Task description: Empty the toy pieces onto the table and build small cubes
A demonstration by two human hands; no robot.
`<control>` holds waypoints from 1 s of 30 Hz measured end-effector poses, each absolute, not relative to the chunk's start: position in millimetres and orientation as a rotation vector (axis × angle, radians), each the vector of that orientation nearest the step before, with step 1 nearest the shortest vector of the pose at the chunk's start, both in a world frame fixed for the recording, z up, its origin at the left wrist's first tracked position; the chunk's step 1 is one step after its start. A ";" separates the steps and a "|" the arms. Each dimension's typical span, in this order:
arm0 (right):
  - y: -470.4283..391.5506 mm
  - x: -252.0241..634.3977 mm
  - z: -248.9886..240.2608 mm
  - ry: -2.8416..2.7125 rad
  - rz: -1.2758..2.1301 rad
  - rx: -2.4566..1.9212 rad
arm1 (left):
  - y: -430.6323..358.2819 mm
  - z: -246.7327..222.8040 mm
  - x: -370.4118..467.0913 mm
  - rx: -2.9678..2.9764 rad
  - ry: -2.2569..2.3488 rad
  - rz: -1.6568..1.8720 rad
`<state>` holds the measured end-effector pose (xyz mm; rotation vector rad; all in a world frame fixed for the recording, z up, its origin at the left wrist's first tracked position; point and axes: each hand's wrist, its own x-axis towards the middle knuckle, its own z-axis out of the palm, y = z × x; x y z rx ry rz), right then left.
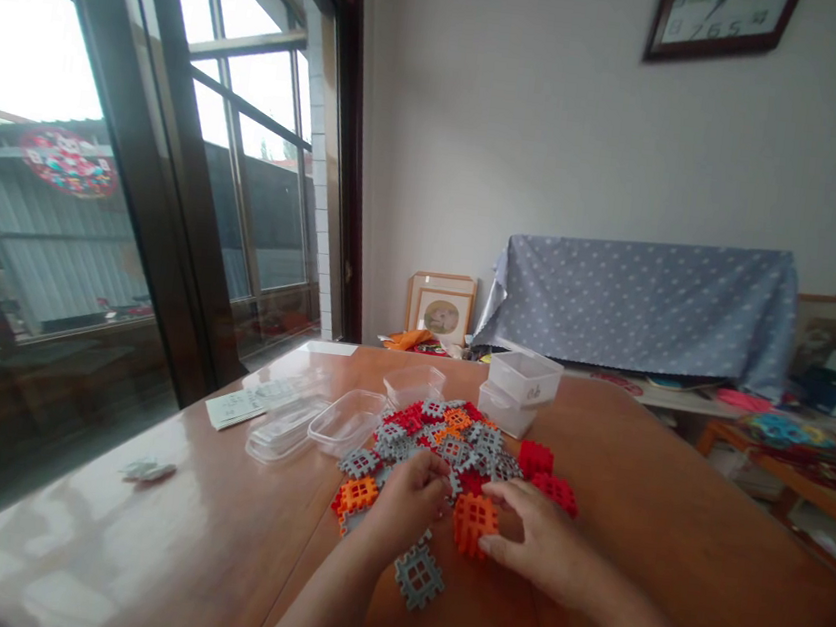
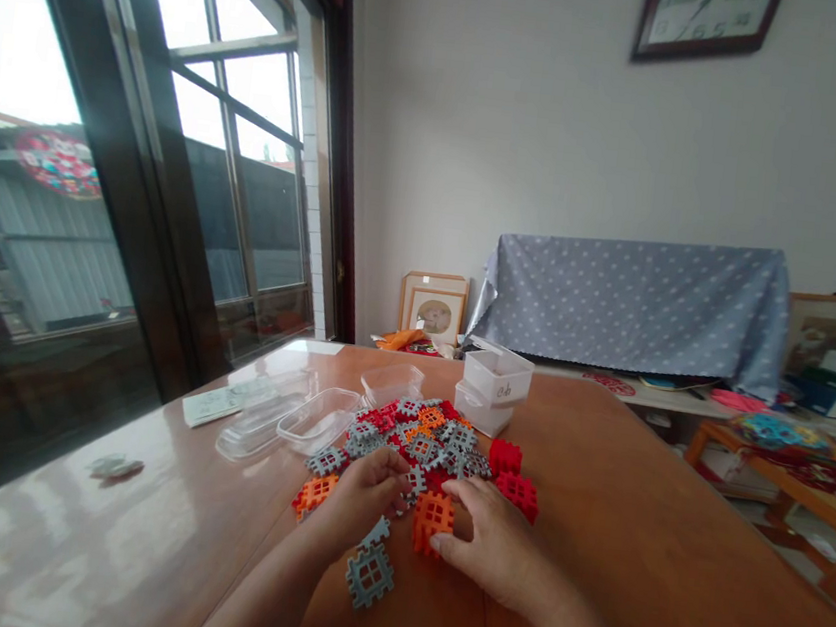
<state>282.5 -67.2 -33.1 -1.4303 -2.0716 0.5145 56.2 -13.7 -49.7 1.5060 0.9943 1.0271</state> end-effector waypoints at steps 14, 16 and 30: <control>-67.1 278.3 -28.1 -2.035 0.369 -1.367 | -8.2 -19.5 7.3 1.353 1.295 1.526; -65.7 279.5 -28.9 -1.999 0.348 -1.383 | -12.5 -15.3 -6.9 1.362 1.353 1.539; -51.3 284.8 -46.6 -1.959 0.346 -1.367 | -19.1 -54.6 -52.7 2.021 1.784 0.991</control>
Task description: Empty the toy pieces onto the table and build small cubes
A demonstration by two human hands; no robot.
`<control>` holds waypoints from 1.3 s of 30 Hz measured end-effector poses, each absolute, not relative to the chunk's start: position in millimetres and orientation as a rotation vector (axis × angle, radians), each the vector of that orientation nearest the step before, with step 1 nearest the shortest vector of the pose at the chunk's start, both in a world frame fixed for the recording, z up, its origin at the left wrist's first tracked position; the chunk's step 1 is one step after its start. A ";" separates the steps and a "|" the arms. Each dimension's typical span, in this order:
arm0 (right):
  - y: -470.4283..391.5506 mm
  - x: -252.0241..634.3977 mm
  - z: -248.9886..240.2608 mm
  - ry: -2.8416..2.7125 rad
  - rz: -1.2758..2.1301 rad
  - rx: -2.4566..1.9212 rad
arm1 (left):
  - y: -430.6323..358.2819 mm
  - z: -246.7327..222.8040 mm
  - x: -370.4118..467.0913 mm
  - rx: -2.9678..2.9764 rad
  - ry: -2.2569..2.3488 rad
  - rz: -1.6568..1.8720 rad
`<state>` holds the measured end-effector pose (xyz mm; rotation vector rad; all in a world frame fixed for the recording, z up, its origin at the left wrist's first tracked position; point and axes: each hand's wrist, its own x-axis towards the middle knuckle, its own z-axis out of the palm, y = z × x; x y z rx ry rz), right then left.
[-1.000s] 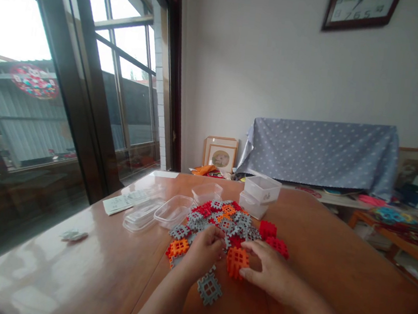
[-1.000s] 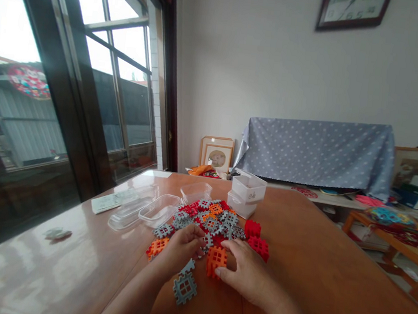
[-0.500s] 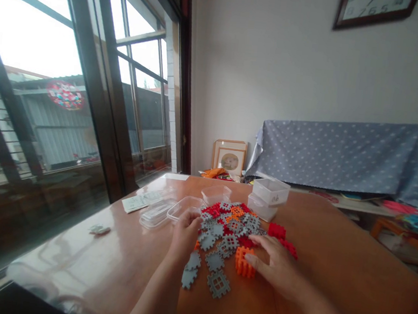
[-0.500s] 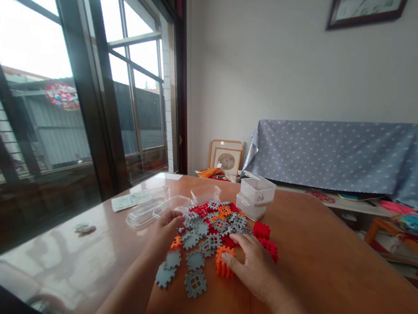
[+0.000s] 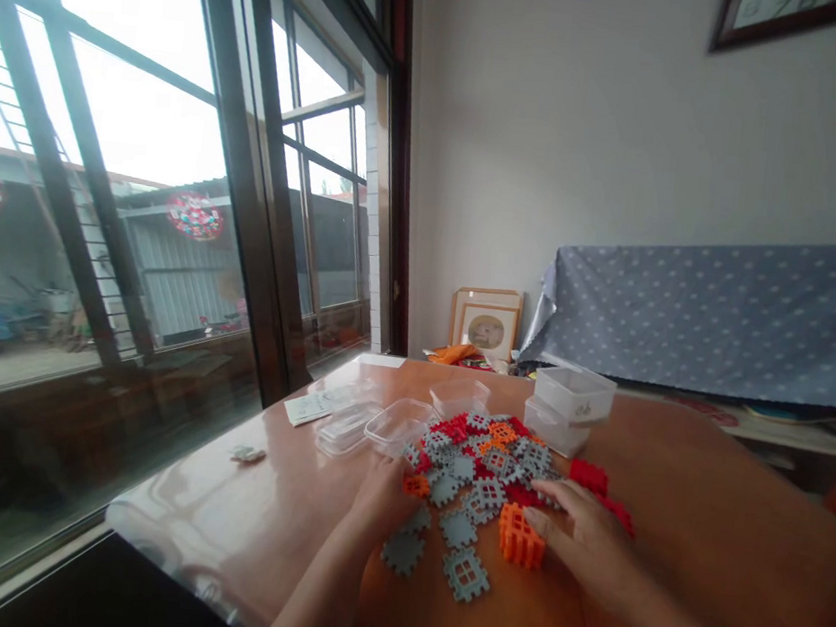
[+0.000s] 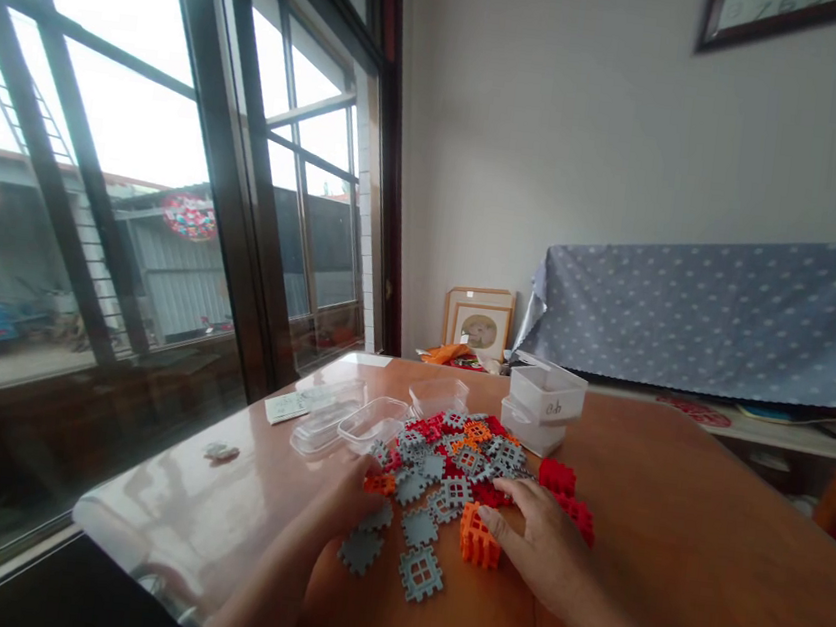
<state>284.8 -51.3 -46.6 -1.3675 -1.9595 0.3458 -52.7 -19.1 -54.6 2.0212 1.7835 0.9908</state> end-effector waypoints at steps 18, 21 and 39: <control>-69.8 276.5 -25.6 -1.889 0.359 -1.327 | 15.5 -48.2 -8.9 1.727 1.539 1.228; -64.5 277.6 -30.1 -1.855 0.374 -1.333 | 21.0 -38.3 4.6 1.696 1.495 1.288; -77.8 261.1 -5.2 -1.170 1.083 -1.052 | -27.1 -18.2 79.9 1.345 0.626 1.154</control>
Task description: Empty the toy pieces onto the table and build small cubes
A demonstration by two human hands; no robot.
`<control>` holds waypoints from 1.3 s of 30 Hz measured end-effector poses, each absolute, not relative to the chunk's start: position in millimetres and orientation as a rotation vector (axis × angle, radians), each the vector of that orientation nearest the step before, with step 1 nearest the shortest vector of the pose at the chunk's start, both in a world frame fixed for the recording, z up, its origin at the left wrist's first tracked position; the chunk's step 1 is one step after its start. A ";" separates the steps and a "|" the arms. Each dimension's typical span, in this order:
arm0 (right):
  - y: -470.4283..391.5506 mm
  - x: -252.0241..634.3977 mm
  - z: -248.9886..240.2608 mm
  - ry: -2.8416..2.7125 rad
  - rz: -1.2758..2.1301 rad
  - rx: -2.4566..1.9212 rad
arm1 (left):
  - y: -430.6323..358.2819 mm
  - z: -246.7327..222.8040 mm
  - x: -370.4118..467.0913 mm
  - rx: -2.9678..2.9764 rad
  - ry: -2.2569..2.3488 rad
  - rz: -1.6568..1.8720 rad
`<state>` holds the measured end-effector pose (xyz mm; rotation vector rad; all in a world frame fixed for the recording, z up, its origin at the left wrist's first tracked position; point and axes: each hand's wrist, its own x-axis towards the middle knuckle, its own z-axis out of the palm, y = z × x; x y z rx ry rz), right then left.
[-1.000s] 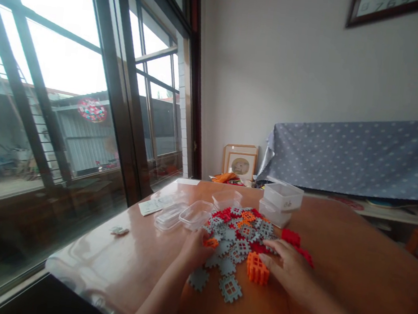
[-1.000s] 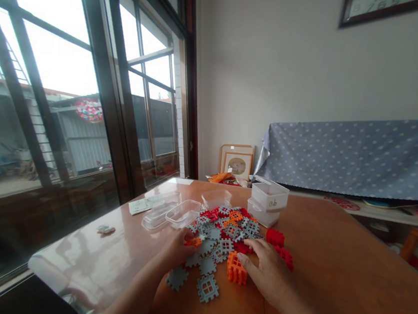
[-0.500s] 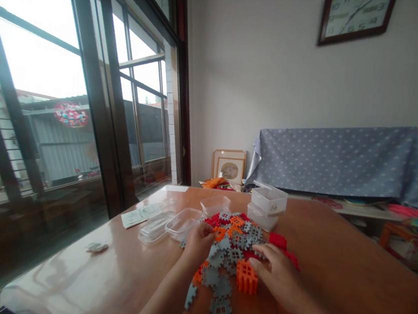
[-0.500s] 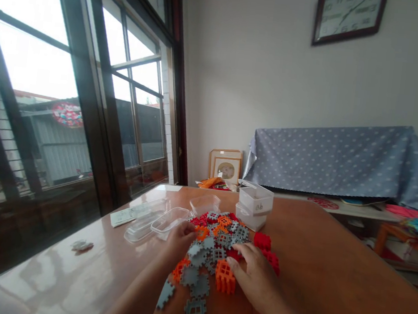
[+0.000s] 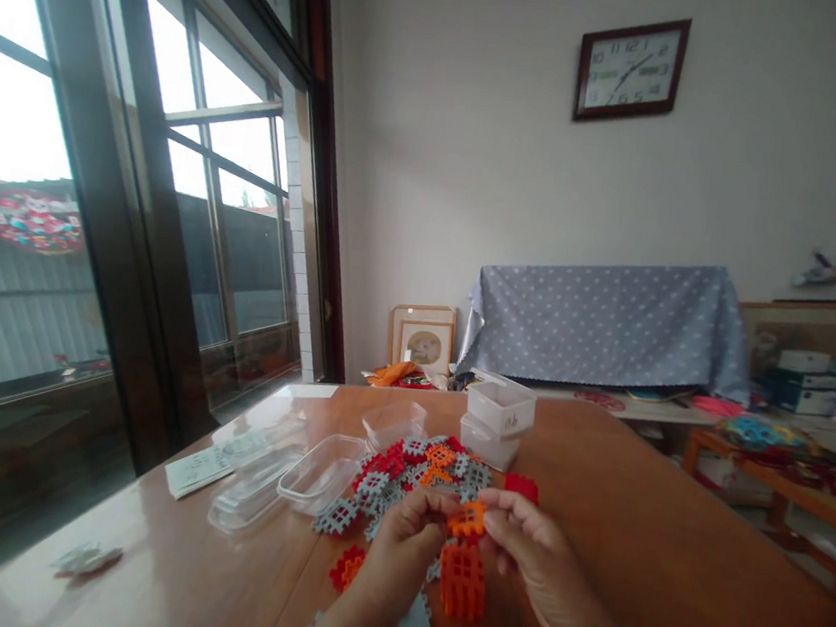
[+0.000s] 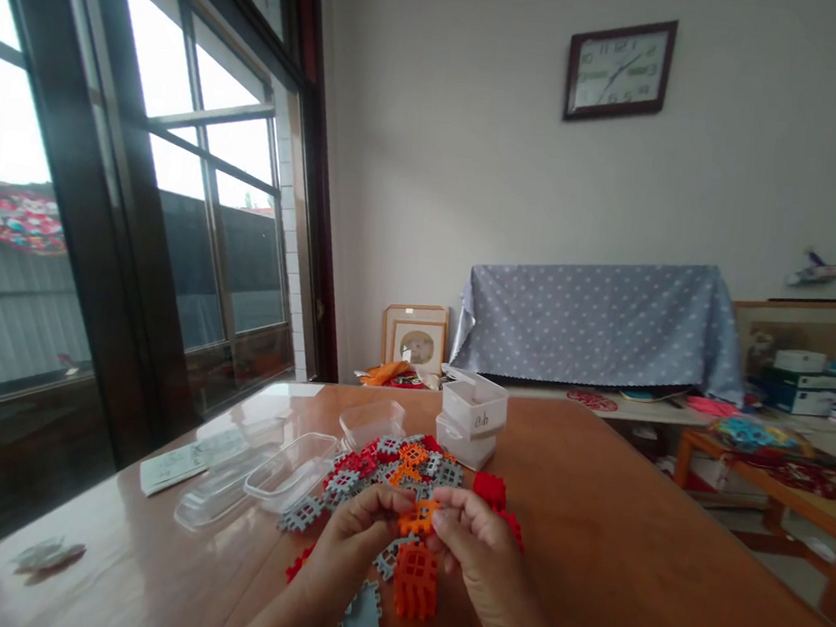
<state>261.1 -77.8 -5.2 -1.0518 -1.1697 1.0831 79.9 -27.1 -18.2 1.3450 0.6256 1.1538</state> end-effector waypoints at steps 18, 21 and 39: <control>-70.6 264.4 -26.4 -1.502 0.802 -1.209 | -29.2 -20.0 79.9 1.140 0.714 1.185; -69.2 260.8 -33.6 -1.628 0.507 -1.355 | -27.3 -25.5 82.0 1.101 0.703 1.154; -67.7 277.3 -23.9 -1.816 0.355 -1.452 | -15.4 -17.4 64.8 1.214 0.943 1.093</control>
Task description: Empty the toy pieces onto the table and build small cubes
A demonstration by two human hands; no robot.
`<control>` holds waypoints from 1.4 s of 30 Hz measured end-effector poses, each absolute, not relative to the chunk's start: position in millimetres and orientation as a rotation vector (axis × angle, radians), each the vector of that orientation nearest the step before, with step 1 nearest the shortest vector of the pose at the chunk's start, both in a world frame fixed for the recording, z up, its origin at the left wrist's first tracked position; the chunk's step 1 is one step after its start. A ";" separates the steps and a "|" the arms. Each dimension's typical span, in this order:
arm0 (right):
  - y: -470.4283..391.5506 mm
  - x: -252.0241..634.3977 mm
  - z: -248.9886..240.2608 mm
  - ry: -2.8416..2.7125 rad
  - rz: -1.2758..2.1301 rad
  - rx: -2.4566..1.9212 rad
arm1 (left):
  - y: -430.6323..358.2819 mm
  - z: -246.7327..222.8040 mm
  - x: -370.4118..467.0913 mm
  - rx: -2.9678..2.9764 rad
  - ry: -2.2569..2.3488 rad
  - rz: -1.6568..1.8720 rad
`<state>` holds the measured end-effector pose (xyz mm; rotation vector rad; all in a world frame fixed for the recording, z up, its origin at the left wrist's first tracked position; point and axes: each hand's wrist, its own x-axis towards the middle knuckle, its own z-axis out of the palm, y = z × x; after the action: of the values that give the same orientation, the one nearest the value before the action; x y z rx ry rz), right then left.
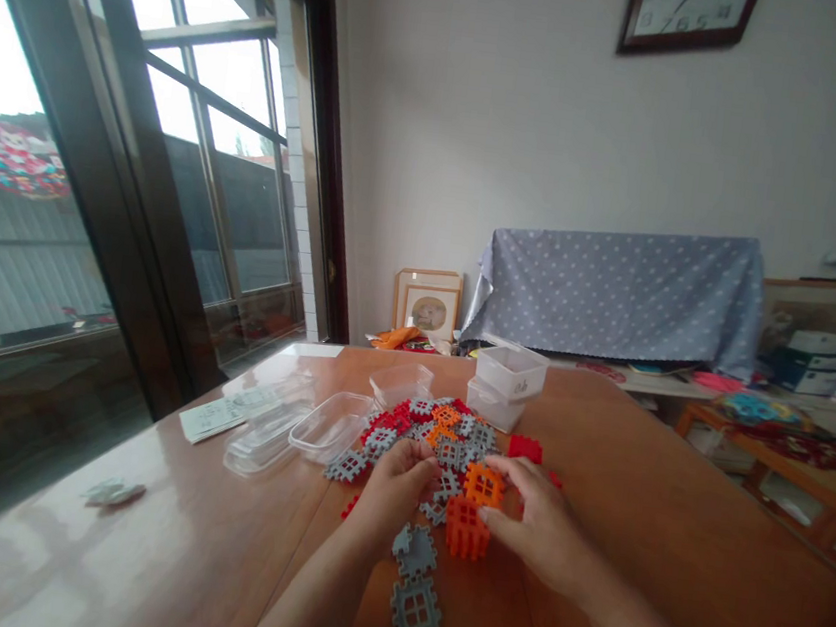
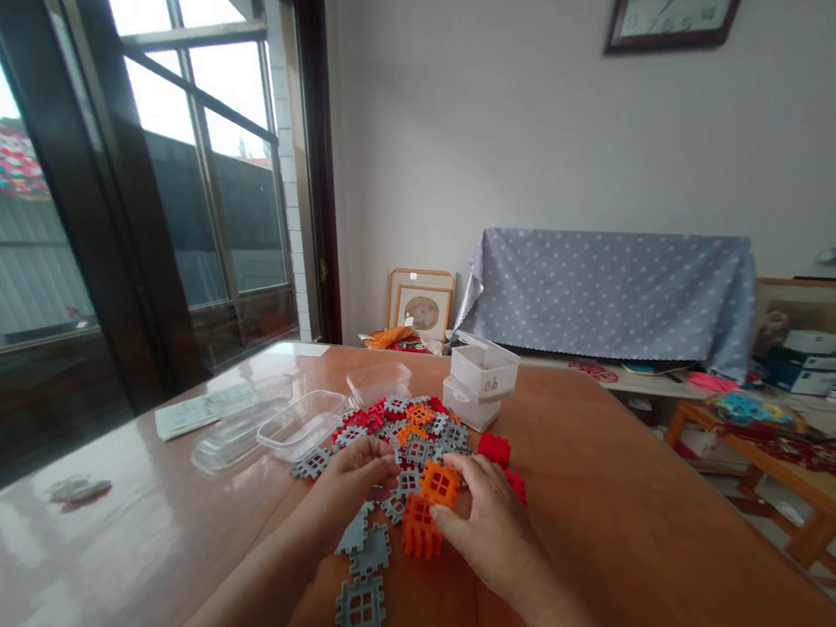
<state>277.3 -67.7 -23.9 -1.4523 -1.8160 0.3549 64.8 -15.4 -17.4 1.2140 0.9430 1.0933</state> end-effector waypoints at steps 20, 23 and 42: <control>-73.6 271.8 -26.9 -2.011 0.518 -1.452 | 27.3 -41.0 -3.5 1.898 1.554 0.978; -72.0 273.5 -32.5 -1.995 0.524 -1.438 | 24.0 -39.4 -10.0 2.008 1.615 0.854; -64.1 278.0 -41.1 -1.872 0.472 -1.453 | 8.6 -24.1 4.7 2.118 1.855 0.615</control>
<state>278.0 -64.1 -41.1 -1.4533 -1.8718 0.4725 4.7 8.6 -24.1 2.1177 1.8549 0.6146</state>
